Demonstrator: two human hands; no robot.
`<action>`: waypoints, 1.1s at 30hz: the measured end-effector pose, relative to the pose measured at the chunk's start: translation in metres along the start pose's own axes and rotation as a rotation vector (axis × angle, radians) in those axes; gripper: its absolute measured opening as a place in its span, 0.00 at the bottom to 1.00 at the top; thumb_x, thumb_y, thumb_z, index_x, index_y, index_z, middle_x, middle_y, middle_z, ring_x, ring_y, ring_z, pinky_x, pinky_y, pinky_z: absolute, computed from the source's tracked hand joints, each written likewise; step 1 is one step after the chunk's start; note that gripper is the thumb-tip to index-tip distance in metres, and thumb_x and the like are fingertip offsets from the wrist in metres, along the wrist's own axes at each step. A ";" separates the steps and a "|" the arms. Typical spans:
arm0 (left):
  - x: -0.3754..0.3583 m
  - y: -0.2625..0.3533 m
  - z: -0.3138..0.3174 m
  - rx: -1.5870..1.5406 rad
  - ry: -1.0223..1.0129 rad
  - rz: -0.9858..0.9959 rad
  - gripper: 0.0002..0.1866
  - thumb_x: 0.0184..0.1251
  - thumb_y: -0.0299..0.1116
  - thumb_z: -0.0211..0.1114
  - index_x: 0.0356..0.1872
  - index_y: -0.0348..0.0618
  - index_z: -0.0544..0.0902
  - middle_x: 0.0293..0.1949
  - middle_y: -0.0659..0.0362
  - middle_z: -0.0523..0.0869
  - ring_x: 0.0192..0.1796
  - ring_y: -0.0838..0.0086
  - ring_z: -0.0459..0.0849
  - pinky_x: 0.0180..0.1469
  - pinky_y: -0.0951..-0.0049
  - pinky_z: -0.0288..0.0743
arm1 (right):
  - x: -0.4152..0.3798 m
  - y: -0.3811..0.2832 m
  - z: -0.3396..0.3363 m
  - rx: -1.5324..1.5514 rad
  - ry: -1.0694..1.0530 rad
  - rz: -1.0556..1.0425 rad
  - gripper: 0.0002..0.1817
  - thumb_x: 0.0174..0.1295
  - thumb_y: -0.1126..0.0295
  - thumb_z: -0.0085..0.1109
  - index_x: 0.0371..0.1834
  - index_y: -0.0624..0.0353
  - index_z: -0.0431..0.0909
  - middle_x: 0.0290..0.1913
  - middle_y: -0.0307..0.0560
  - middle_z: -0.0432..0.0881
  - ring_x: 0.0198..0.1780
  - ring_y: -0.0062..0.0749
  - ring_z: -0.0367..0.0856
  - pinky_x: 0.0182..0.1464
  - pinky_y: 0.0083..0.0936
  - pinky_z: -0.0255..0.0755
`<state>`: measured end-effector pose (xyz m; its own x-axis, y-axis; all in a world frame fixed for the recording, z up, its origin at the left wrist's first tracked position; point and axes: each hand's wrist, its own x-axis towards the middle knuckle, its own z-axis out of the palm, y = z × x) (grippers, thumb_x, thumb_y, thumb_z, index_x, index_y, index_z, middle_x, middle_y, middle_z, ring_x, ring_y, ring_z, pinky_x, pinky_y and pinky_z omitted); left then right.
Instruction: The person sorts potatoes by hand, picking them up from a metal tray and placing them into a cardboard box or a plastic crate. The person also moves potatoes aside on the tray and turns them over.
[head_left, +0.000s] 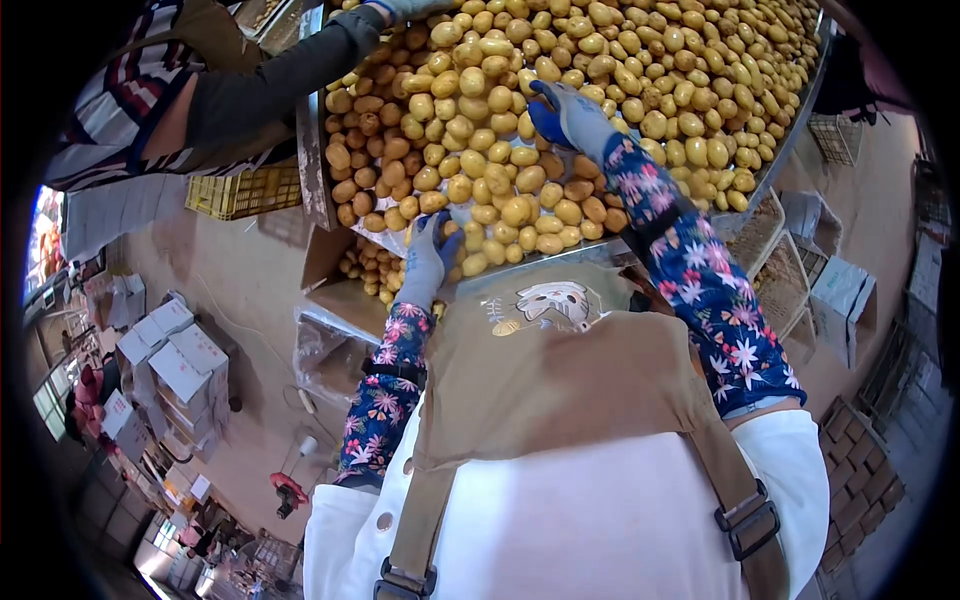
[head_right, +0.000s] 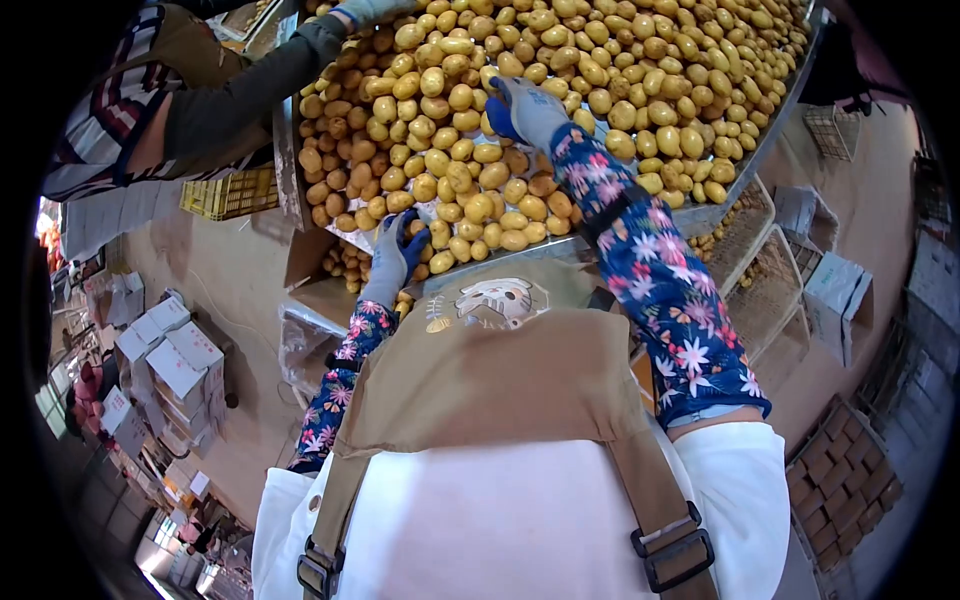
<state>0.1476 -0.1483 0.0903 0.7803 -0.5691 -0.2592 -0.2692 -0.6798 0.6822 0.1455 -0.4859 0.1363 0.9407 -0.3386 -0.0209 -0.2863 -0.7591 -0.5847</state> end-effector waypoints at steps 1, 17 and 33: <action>-0.001 -0.001 -0.001 -0.032 0.037 0.040 0.25 0.62 0.37 0.69 0.59 0.39 0.78 0.54 0.45 0.81 0.55 0.52 0.80 0.58 0.61 0.75 | 0.005 0.000 0.008 0.008 -0.005 -0.004 0.21 0.69 0.53 0.51 0.57 0.55 0.77 0.55 0.57 0.83 0.54 0.51 0.82 0.55 0.40 0.76; -0.003 0.082 -0.025 -0.936 -0.192 -0.118 0.27 0.66 0.24 0.66 0.65 0.38 0.71 0.47 0.58 0.81 0.41 0.78 0.82 0.42 0.78 0.78 | -0.111 0.005 -0.001 1.524 -0.527 0.480 0.25 0.74 0.55 0.53 0.68 0.54 0.68 0.62 0.46 0.75 0.61 0.32 0.76 0.58 0.29 0.74; -0.002 0.064 -0.005 0.309 0.017 0.565 0.31 0.68 0.38 0.63 0.69 0.34 0.68 0.66 0.41 0.73 0.66 0.44 0.72 0.69 0.53 0.64 | -0.158 0.004 -0.016 2.183 -0.547 0.566 0.28 0.76 0.48 0.44 0.75 0.43 0.63 0.68 0.42 0.72 0.67 0.39 0.71 0.66 0.54 0.69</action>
<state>0.1317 -0.1889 0.1378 0.4788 -0.8728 0.0947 -0.7895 -0.3808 0.4814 -0.0070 -0.4439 0.1503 0.9162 0.1845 -0.3557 -0.2422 0.9622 -0.1247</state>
